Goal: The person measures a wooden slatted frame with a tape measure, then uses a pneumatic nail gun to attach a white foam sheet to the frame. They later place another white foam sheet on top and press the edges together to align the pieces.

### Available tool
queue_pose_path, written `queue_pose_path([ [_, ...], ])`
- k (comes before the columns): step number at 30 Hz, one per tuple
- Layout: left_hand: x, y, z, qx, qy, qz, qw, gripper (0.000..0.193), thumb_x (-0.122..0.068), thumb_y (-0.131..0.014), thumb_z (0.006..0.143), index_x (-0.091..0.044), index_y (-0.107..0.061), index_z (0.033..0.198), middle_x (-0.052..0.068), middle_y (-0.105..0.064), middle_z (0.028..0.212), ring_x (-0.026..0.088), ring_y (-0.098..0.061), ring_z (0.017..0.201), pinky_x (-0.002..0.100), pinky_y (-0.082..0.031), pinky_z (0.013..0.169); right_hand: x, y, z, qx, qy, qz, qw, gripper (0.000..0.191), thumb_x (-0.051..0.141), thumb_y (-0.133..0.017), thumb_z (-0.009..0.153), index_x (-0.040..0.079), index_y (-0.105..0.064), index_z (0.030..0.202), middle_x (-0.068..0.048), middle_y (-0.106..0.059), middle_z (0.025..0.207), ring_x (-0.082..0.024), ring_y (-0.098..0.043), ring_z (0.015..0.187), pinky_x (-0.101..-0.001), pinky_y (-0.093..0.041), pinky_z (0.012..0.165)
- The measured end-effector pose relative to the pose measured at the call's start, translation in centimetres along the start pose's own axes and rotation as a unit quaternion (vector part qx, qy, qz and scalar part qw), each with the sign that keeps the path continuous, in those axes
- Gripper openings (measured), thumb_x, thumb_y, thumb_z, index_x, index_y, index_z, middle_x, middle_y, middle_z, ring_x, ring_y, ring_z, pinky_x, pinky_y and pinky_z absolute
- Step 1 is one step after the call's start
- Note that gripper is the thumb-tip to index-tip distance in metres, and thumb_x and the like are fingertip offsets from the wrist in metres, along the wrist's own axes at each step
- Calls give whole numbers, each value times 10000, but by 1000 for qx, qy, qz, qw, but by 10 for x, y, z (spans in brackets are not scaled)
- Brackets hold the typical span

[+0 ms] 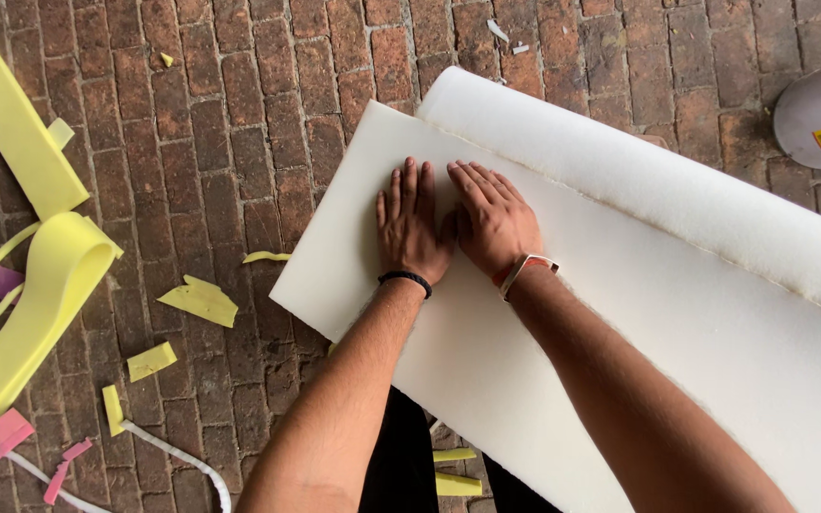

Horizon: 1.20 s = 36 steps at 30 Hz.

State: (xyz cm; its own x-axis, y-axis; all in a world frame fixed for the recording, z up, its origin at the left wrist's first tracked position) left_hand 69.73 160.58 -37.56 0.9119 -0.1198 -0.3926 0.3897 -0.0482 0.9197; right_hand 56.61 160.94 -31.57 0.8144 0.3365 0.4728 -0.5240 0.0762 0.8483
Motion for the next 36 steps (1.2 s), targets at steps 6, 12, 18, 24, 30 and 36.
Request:
queue_pose_path([
  [6, -3, 4, 1, -12, -11, -7, 1000, 751, -470, -504, 998, -119, -268, 1619, 139, -246, 1694, 352, -234, 1558, 559, -158, 1251, 0, 2, 1, 1, -5, -5, 1000, 626, 146, -733, 844, 87, -549, 1439, -98, -589, 1477, -276, -526, 1394, -422, -396, 1189],
  [12, -6, 8, -1, -14, -54, -31, 998, 759, -420, -536, 978, -38, -289, 1585, 209, -241, 1669, 391, -233, 1542, 579, -139, 1246, -6, 6, 9, 6, -78, -150, 986, 674, 348, -682, 929, 89, -480, 1518, -132, -443, 1591, -270, -375, 1490, -472, -217, 1235],
  [18, 3, -3, 70, -29, -117, -140, 983, 599, -250, -645, 993, -102, -426, 1532, 139, -426, 1604, 342, -396, 1497, 572, -213, 1252, -30, 11, 35, -13, -191, -141, 971, 699, 407, -729, 886, 78, -520, 1466, -149, -455, 1566, -303, -383, 1461, -525, -227, 1201],
  [24, 6, -23, 109, -42, -239, -173, 955, 373, -134, -706, 929, -208, -713, 1294, 53, -623, 1455, 270, -546, 1398, 523, -297, 1235, -33, 3, 37, -61, -157, -128, 977, 401, 299, -755, 890, 162, -729, 1266, -48, -641, 1443, -273, -521, 1405, -515, -330, 1183],
  [30, 2, -26, 104, -52, -185, -159, 969, 135, -149, -715, 927, -206, -805, 1010, 8, -743, 1262, 183, -642, 1293, 450, -351, 1159, -35, -1, 37, -66, -180, -147, 970, 162, 273, -758, 921, 216, -795, 1068, 28, -713, 1322, -216, -588, 1357, -498, -375, 1173],
  [36, 2, -10, 93, -56, -227, -127, 964, 327, -236, -694, 951, -219, -706, 1277, 25, -681, 1400, 195, -582, 1358, 480, -321, 1150, -26, 9, 22, -74, -183, -100, 975, 492, 282, -779, 846, 154, -678, 1309, -48, -633, 1439, -258, -544, 1387, -494, -359, 1183],
])
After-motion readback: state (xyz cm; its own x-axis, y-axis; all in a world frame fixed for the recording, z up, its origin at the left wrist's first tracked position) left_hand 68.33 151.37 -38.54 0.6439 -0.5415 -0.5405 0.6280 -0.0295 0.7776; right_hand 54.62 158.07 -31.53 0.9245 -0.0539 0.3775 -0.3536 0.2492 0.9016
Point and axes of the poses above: each hand's wrist, its own z-axis towards the middle knuckle, its own y-axis out of the back of the hand, x = y × z, the point moved 5 cm from there along z, towards the middle knuckle
